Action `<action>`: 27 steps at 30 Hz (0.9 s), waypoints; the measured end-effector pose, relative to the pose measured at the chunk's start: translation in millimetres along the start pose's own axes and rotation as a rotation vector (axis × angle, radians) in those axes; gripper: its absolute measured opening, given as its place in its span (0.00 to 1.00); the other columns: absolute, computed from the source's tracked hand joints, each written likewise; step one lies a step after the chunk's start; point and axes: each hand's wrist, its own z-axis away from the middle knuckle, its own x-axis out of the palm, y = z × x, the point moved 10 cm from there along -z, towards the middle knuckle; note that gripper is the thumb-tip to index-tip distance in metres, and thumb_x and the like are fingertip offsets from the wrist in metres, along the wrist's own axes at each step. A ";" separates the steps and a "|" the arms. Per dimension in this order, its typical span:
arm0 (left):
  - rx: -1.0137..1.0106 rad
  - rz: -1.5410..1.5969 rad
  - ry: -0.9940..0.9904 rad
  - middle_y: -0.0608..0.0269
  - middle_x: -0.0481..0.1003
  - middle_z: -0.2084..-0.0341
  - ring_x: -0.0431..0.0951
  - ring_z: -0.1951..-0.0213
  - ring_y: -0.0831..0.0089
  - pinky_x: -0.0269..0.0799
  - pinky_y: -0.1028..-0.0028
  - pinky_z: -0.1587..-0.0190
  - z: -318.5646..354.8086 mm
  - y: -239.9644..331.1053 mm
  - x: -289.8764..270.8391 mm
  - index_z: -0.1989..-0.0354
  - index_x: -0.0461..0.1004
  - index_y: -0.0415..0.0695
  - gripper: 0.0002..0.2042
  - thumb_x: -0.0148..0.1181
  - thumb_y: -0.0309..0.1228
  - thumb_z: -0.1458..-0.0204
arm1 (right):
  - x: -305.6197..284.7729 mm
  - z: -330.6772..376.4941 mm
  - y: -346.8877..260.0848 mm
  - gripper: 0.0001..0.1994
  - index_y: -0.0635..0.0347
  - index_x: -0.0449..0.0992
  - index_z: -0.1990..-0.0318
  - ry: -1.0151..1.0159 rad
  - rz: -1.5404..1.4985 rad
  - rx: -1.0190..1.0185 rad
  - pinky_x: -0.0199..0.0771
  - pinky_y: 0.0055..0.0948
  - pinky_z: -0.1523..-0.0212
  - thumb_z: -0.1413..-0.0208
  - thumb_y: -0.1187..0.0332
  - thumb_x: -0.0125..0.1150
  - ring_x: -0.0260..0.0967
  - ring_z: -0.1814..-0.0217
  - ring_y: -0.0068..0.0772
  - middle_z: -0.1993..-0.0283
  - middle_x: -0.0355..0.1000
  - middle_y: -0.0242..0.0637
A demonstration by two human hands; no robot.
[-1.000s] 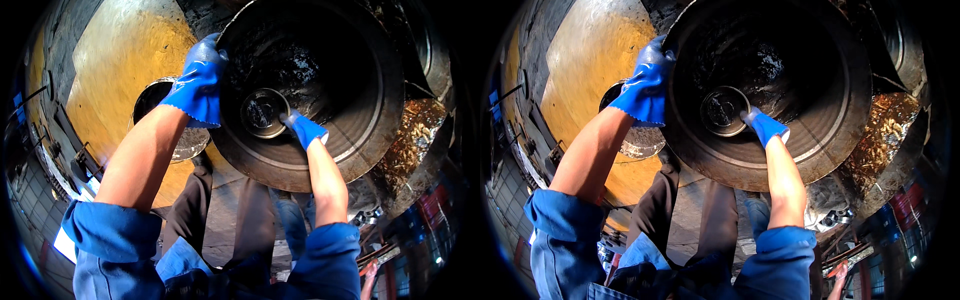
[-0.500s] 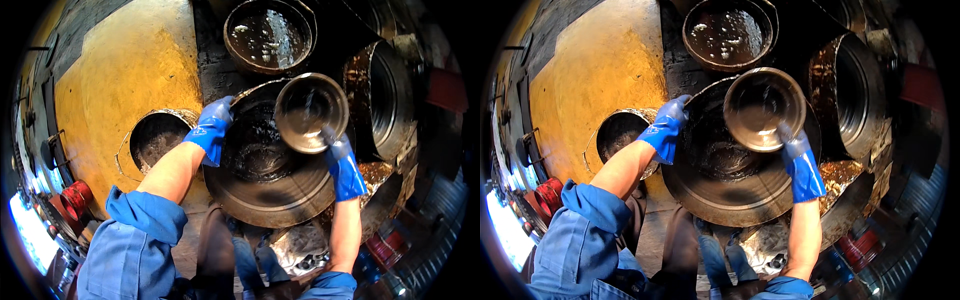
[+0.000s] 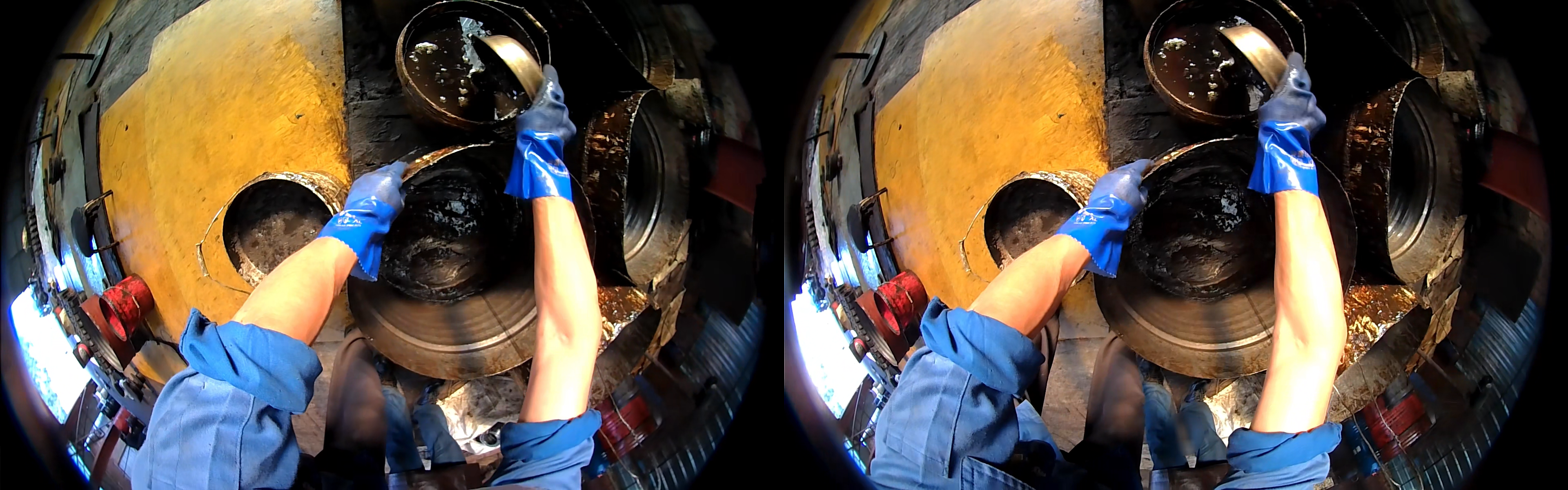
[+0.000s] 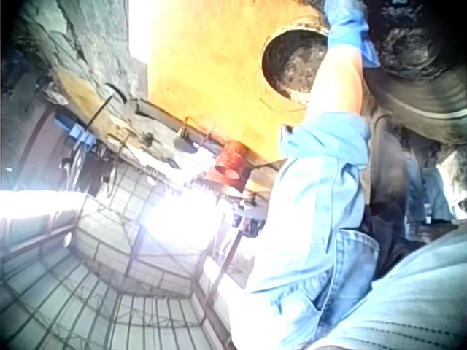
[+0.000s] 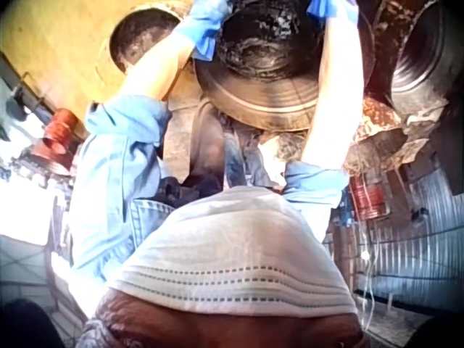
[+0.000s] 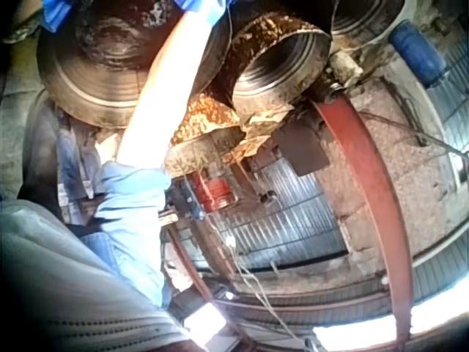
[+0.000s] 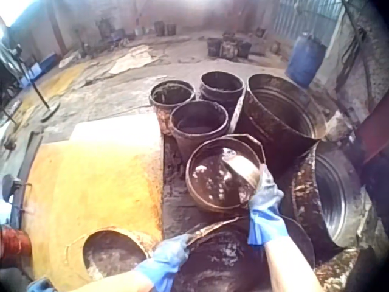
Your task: The person scoops a dark liquid from a large metal drum using a small metal bowl and pours it into a smaller bucket. The person repeats this scooping and pouring action multiple times.
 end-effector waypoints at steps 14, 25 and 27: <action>0.140 0.030 0.092 0.45 0.77 0.60 0.77 0.57 0.47 0.73 0.57 0.54 -10.5 -7.3 8.5 0.50 0.73 0.47 0.19 0.58 0.30 0.53 | -45.8 135.8 158.3 0.22 0.54 0.68 0.79 0.030 -0.725 0.565 0.50 0.26 0.83 0.46 0.47 0.62 0.53 0.84 0.18 0.85 0.56 0.24; 0.007 -0.222 0.136 0.51 0.80 0.60 0.80 0.57 0.61 0.73 0.67 0.52 -18.3 -32.9 6.7 0.48 0.74 0.42 0.18 0.58 0.27 0.50 | 163.8 333.7 291.2 0.16 0.53 0.67 0.48 -0.603 0.120 0.552 0.71 0.47 0.47 0.46 0.69 0.50 0.71 0.44 0.50 0.49 0.74 0.46; 0.016 -0.109 0.127 0.51 0.80 0.61 0.80 0.57 0.60 0.73 0.68 0.52 -16.7 -21.4 6.4 0.50 0.75 0.40 0.17 0.56 0.26 0.49 | 176.3 337.4 320.6 0.19 0.50 0.63 0.43 -0.593 0.243 0.645 0.72 0.47 0.46 0.43 0.68 0.47 0.71 0.43 0.46 0.46 0.72 0.44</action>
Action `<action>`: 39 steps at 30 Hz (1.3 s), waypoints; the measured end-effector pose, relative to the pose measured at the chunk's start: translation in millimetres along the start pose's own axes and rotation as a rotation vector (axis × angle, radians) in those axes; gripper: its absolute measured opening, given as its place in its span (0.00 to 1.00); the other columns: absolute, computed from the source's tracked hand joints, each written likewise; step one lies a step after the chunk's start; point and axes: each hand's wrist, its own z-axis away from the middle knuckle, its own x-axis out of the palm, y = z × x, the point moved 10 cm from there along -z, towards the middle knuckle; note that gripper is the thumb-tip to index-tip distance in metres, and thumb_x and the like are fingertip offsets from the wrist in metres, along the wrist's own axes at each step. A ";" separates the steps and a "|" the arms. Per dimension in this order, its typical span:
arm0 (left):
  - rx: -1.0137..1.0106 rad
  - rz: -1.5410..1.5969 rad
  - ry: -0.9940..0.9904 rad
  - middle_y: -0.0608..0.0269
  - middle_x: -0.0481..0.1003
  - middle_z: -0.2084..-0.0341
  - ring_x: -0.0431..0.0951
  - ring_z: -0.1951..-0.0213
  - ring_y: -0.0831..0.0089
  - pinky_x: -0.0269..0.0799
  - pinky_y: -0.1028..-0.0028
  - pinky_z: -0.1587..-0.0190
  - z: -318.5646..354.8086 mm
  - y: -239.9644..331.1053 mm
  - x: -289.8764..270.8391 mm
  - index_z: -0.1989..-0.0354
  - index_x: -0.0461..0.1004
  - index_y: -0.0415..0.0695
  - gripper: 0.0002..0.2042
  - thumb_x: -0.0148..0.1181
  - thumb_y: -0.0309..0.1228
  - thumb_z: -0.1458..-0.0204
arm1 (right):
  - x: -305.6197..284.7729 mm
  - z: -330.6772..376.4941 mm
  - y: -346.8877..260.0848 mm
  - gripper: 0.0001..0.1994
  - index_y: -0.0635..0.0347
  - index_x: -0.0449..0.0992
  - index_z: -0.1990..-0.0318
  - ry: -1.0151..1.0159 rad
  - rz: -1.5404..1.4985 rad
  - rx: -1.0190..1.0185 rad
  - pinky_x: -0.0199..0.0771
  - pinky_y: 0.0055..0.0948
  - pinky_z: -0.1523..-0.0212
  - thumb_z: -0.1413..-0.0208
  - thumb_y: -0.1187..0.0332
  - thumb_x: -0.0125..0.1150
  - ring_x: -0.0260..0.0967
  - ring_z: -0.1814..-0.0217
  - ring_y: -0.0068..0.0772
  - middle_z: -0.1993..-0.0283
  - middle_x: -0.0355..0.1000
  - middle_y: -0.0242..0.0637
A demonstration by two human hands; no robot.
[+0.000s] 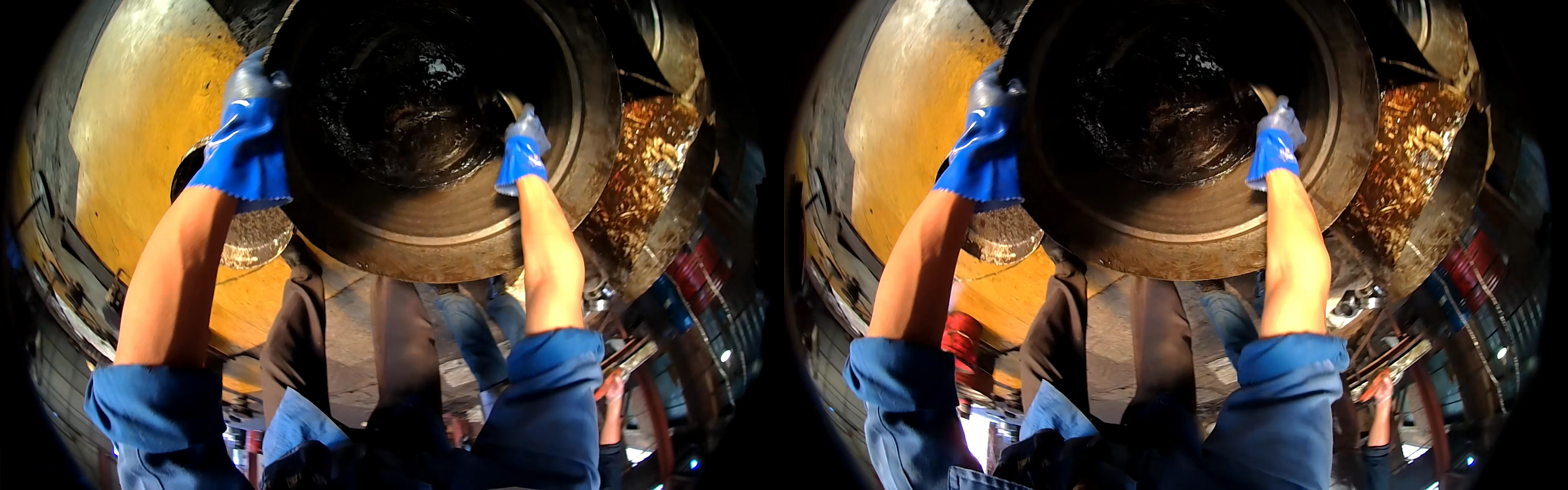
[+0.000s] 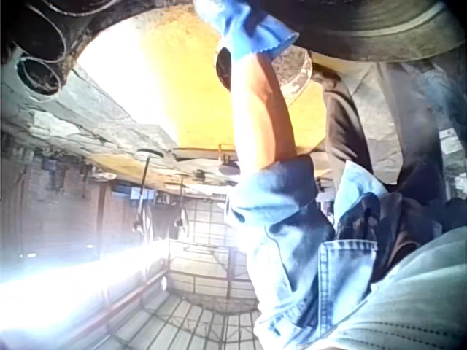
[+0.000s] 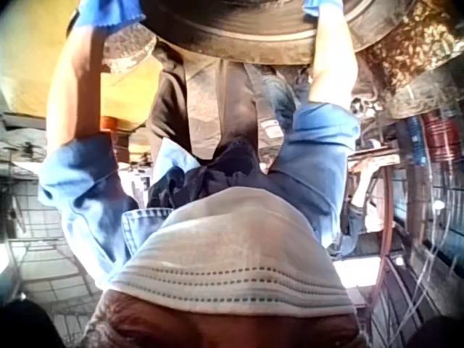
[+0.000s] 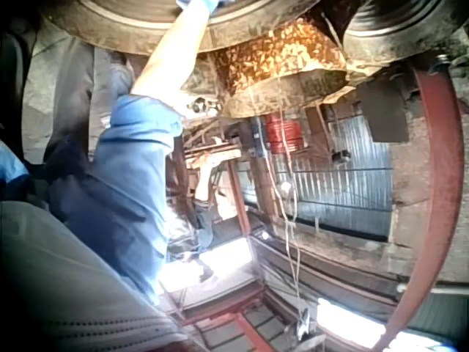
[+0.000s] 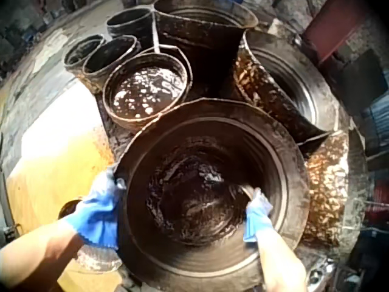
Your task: The person scoops a dark liquid from a large metal drum using a small metal bowl and pours it into a smaller bucket. The person repeats this scooping and pouring action multiple times.
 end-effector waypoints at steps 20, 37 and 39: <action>-0.012 -0.019 -0.011 0.51 0.79 0.56 0.78 0.53 0.60 0.71 0.69 0.50 -6.0 -6.8 3.7 0.49 0.74 0.39 0.16 0.56 0.28 0.47 | 164.2 94.4 -106.5 0.16 0.52 0.76 0.50 -0.371 -0.051 -0.316 0.69 0.42 0.42 0.45 0.67 0.48 0.71 0.43 0.44 0.46 0.73 0.45; 0.007 0.110 -0.031 0.52 0.80 0.64 0.80 0.60 0.64 0.73 0.69 0.55 5.9 8.1 5.2 0.52 0.76 0.41 0.14 0.56 0.30 0.46 | 98.5 110.2 -160.6 0.20 0.53 0.75 0.49 -0.717 0.102 -0.605 0.70 0.41 0.48 0.45 0.55 0.50 0.73 0.47 0.43 0.51 0.75 0.43; 0.010 0.078 -0.063 0.50 0.80 0.61 0.80 0.58 0.57 0.74 0.67 0.55 6.5 10.6 3.7 0.46 0.72 0.45 0.20 0.55 0.27 0.50 | 3.3 138.7 -159.4 0.20 0.56 0.75 0.49 -0.728 -0.199 -0.666 0.71 0.40 0.54 0.45 0.54 0.53 0.76 0.58 0.42 0.60 0.78 0.41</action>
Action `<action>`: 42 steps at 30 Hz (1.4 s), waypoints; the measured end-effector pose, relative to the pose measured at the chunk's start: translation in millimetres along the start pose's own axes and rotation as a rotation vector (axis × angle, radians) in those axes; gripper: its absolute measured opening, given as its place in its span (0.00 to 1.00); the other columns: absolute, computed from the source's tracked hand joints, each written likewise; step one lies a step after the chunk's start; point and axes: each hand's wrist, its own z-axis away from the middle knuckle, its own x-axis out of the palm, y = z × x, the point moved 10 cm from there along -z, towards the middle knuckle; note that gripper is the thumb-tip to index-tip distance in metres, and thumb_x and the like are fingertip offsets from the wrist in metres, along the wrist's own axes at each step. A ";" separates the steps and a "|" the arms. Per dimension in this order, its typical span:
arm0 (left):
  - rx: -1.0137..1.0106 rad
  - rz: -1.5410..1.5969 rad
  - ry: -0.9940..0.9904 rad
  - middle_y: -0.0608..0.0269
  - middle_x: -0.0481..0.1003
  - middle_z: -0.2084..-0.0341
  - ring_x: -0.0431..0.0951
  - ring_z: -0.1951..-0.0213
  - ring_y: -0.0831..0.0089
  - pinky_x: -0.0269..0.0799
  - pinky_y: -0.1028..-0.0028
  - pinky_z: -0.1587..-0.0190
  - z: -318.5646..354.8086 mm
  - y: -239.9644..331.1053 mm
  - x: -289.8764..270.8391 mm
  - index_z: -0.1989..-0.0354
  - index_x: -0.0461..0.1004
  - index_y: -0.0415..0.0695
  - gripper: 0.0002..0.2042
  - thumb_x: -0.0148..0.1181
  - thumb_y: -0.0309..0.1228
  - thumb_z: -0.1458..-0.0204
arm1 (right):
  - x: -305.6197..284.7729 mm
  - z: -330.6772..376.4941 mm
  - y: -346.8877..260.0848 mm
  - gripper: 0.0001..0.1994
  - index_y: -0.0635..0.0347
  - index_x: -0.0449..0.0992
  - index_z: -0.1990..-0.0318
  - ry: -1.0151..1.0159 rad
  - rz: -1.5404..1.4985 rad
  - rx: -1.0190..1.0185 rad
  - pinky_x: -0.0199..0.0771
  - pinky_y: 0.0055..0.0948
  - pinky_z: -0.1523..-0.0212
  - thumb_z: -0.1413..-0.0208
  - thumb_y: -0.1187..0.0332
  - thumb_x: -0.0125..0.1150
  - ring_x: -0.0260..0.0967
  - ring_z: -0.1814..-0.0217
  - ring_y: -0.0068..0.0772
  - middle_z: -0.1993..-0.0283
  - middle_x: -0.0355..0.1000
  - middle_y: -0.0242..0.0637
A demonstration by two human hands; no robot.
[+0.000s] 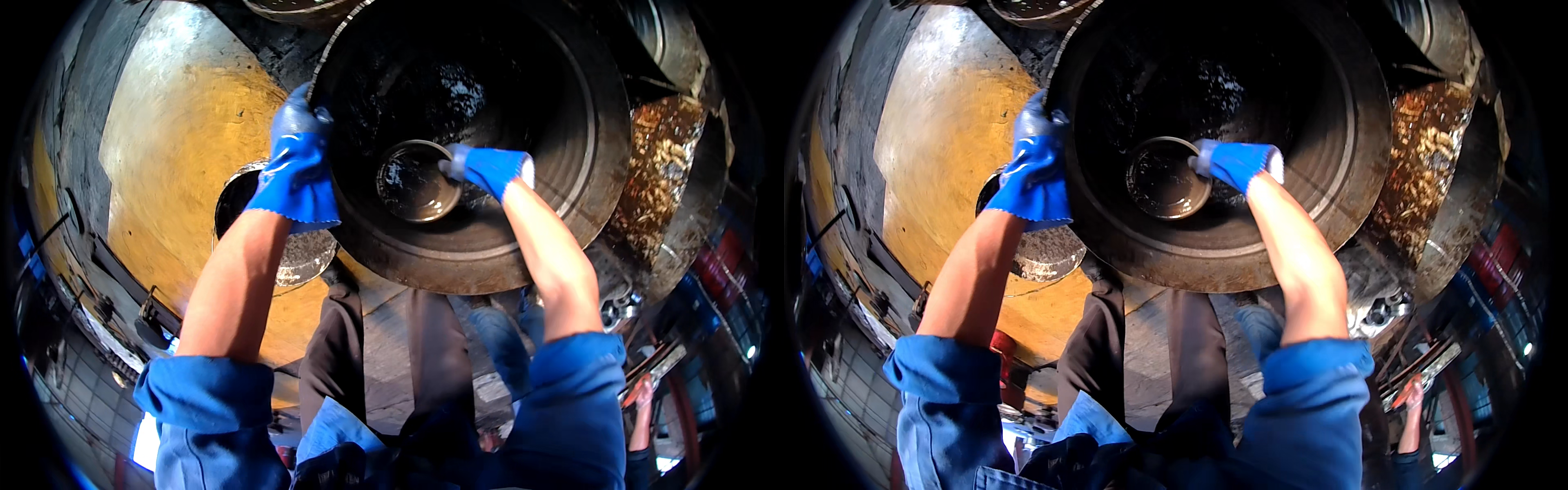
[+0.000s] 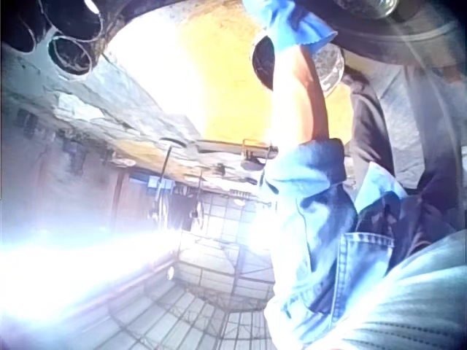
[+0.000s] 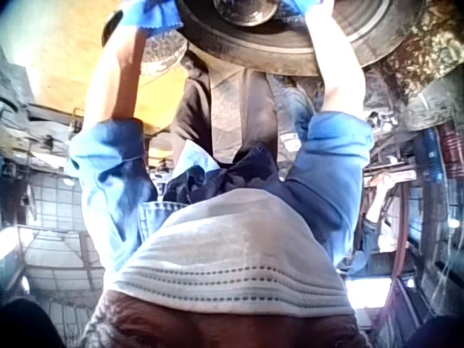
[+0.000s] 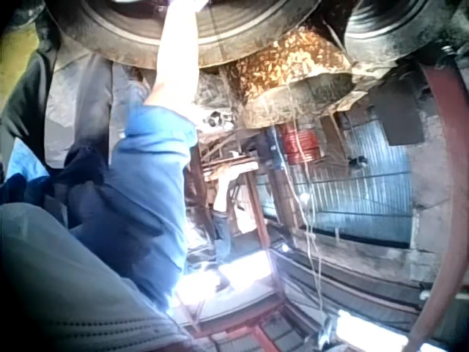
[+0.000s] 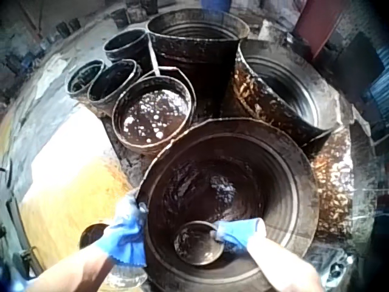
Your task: The person scoops a dark liquid from a large metal drum using a small metal bowl and pours it into a smaller bucket. The person repeats this scooping and pouring action multiple times.
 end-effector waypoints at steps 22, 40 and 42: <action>-0.011 0.031 -0.056 0.46 0.76 0.58 0.76 0.56 0.47 0.72 0.57 0.53 6.2 14.3 -10.1 0.49 0.72 0.50 0.18 0.56 0.28 0.52 | -362.9 51.4 -164.4 0.17 0.65 0.75 0.52 0.848 -0.183 -0.140 0.72 0.37 0.49 0.45 0.63 0.56 0.75 0.53 0.43 0.57 0.77 0.48; 0.047 0.061 -0.015 0.45 0.77 0.61 0.77 0.59 0.46 0.73 0.56 0.55 5.5 14.0 -12.7 0.51 0.72 0.47 0.17 0.55 0.26 0.52 | -377.2 65.3 -219.1 0.19 0.53 0.68 0.49 1.441 -0.045 -0.190 0.76 0.45 0.53 0.50 0.69 0.60 0.75 0.52 0.50 0.52 0.74 0.48; 0.054 0.078 -0.011 0.44 0.77 0.62 0.76 0.58 0.45 0.72 0.56 0.55 5.8 17.7 -11.1 0.53 0.73 0.47 0.16 0.55 0.26 0.53 | -392.2 62.5 -161.5 0.14 0.56 0.73 0.53 1.480 -0.409 -0.070 0.76 0.44 0.52 0.48 0.70 0.58 0.76 0.52 0.50 0.55 0.75 0.50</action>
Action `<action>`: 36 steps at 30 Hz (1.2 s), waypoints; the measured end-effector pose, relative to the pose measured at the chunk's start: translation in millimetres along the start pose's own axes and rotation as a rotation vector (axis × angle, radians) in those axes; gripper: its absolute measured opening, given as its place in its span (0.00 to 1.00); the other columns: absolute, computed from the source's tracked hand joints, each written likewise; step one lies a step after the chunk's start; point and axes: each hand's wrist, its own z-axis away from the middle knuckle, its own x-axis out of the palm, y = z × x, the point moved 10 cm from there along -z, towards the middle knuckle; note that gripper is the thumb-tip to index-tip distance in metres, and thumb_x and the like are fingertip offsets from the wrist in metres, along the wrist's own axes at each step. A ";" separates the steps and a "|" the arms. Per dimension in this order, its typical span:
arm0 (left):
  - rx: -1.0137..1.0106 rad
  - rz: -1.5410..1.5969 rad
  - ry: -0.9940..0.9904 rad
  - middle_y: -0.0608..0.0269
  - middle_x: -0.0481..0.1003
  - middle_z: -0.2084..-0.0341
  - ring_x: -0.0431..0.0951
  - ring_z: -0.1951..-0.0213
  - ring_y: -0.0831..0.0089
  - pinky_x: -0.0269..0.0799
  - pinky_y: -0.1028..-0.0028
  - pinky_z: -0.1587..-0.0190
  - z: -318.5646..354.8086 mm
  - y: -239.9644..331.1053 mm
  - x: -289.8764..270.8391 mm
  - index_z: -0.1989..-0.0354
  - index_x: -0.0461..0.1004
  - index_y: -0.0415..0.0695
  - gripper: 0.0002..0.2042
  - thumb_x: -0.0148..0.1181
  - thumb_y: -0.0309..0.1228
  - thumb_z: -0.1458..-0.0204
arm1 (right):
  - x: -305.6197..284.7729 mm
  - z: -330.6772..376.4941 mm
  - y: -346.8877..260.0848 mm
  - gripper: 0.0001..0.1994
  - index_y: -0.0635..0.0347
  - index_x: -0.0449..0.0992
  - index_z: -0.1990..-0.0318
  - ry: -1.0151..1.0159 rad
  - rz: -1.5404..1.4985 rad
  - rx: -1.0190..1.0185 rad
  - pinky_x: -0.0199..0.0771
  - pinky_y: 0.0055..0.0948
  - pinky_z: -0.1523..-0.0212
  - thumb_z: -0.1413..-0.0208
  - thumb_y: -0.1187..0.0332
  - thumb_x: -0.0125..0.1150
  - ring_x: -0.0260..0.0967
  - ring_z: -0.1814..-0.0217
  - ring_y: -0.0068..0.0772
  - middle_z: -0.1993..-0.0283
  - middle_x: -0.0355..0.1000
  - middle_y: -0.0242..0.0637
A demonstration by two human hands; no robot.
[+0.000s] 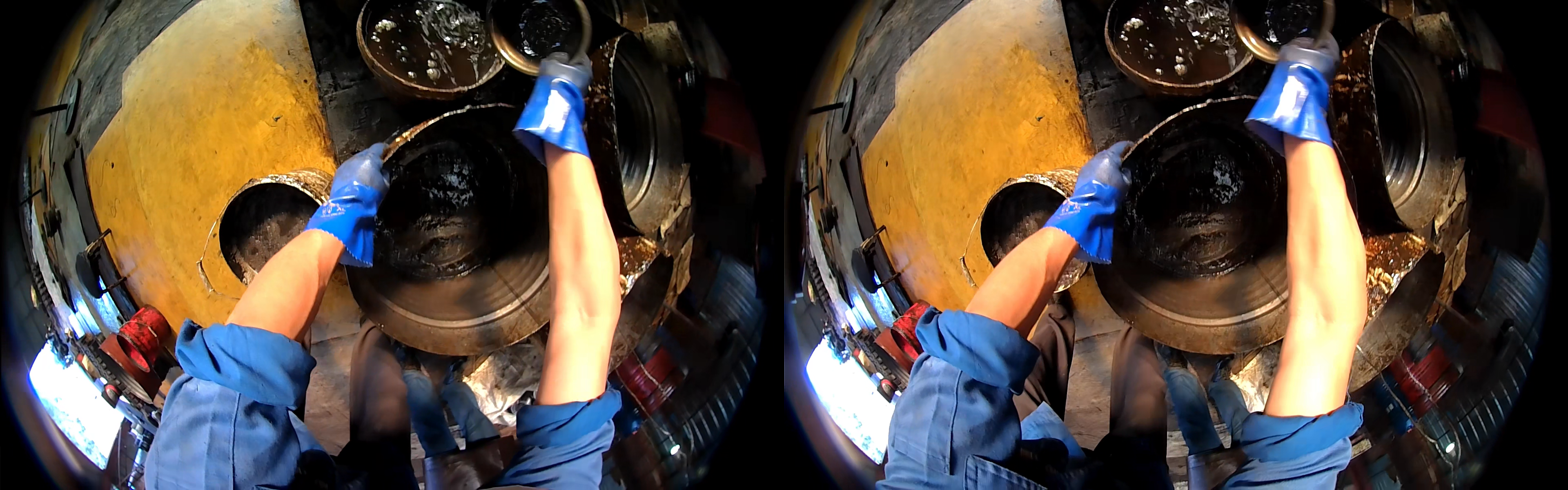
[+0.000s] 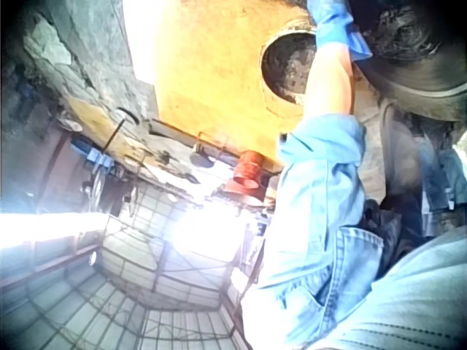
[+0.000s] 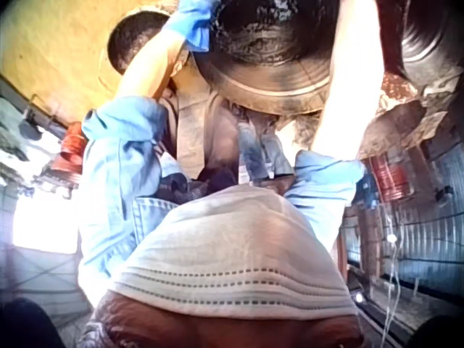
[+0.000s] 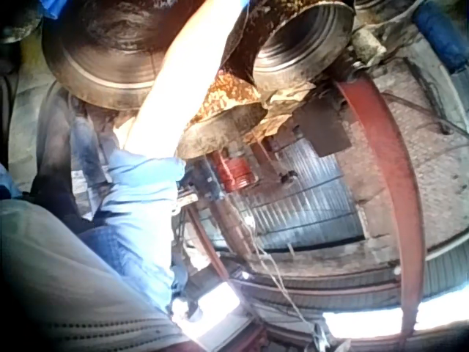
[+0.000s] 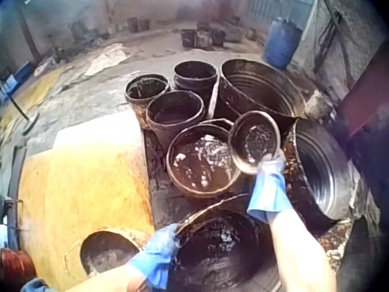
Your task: The person scoops a dark liquid from a large metal drum using a small metal bowl and pours it into a smaller bucket. The person repeats this scooping and pouring action multiple times.
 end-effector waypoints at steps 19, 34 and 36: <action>-0.074 -0.061 -0.016 0.49 0.79 0.61 0.80 0.58 0.61 0.73 0.69 0.54 -6.0 -10.3 11.3 0.47 0.73 0.41 0.19 0.54 0.24 0.51 | -37.0 241.4 471.3 0.08 0.71 0.73 0.66 -0.203 0.131 0.643 0.73 0.37 0.69 0.51 0.74 0.54 0.70 0.74 0.36 0.74 0.73 0.45; -0.006 -0.108 0.091 0.49 0.80 0.62 0.80 0.57 0.58 0.73 0.67 0.53 -10.9 -21.0 5.4 0.51 0.76 0.44 0.16 0.56 0.27 0.49 | 59.0 296.9 435.3 0.17 0.57 0.78 0.52 -0.476 0.459 0.327 0.73 0.44 0.47 0.41 0.59 0.49 0.73 0.46 0.50 0.51 0.75 0.48; -0.010 -0.087 0.083 0.50 0.80 0.61 0.80 0.57 0.59 0.73 0.67 0.53 -9.3 -19.8 12.1 0.51 0.76 0.43 0.15 0.55 0.27 0.48 | 75.4 313.8 417.6 0.17 0.57 0.77 0.52 -0.504 0.370 0.204 0.73 0.44 0.47 0.41 0.60 0.49 0.73 0.46 0.50 0.51 0.75 0.49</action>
